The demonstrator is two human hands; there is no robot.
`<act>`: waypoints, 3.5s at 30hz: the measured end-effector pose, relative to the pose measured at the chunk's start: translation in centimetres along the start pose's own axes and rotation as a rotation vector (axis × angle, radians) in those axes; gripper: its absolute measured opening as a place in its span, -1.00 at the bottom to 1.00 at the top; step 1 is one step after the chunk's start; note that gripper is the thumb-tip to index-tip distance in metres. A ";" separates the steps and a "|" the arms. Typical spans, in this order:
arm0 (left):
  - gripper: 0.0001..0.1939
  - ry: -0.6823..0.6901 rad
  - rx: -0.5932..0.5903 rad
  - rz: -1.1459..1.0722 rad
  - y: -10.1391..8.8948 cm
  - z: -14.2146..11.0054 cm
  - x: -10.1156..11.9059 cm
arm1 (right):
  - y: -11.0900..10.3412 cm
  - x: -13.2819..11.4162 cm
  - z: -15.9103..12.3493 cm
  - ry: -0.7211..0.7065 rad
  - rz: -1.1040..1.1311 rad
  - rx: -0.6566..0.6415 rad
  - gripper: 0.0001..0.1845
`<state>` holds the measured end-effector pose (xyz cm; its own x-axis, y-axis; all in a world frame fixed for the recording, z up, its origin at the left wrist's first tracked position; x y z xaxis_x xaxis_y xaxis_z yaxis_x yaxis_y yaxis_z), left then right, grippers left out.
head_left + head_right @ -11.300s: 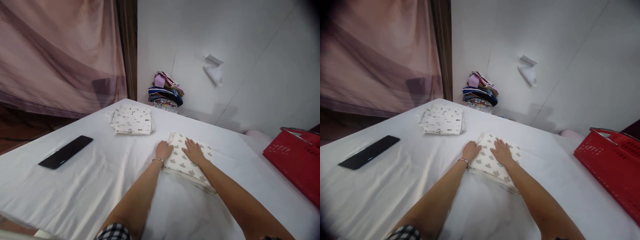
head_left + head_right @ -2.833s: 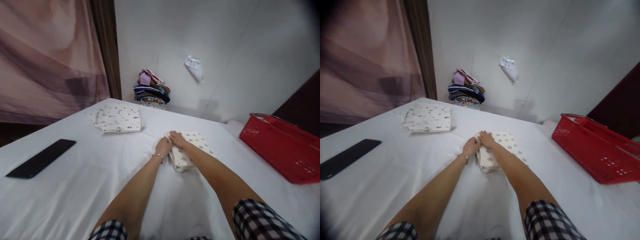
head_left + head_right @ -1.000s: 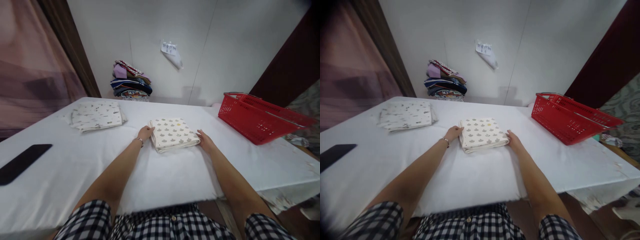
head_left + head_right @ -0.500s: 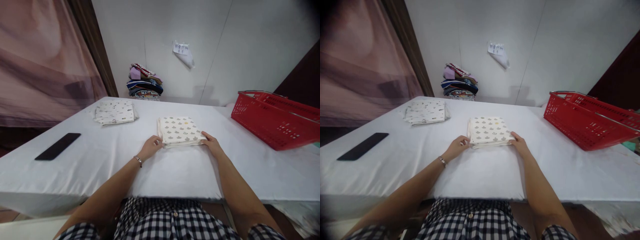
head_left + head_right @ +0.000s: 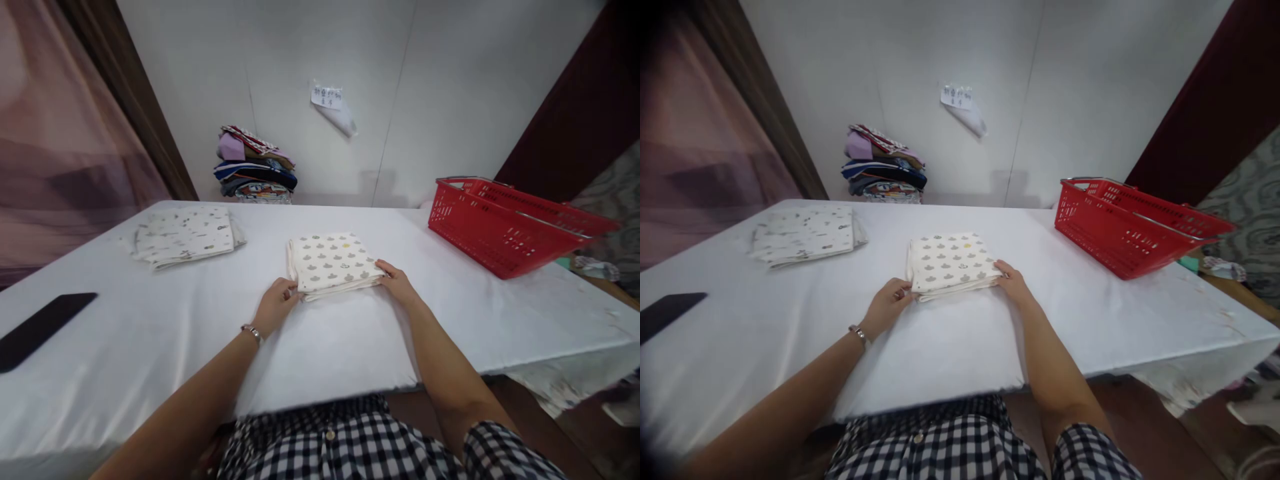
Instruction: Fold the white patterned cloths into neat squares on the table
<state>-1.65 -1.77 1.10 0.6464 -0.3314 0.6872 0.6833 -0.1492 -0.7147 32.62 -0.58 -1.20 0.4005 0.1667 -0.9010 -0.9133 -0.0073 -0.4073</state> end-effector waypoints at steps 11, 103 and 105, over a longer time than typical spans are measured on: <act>-0.59 0.312 -0.050 0.355 1.5 -0.8 4.1 | 0.3 0.2 0.0 -0.007 -0.185 -0.025 -0.39; -0.76 0.206 0.032 0.172 0.0 -1.0 4.0 | 16.5 -10.3 -3.4 -0.451 -0.946 -0.462 -0.31; -0.73 0.213 0.017 0.158 0.1 -1.0 4.2 | 17.2 -10.0 -3.5 -0.431 -0.922 -0.512 -0.30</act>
<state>0.75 -4.10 3.77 0.6608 -0.5380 0.5234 0.5863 -0.0654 -0.8074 13.21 -5.80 0.27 0.7543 0.6412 -0.1411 -0.1071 -0.0919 -0.9900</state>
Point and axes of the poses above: each hand's wrist, its own z-axis towards the middle knuckle, its own y-axis out of the palm, x = y × z, the point moved 9 cm from there along z, towards the middle knuckle, and after that the axes turned 11 degrees about -x, right-handed, at the moved point
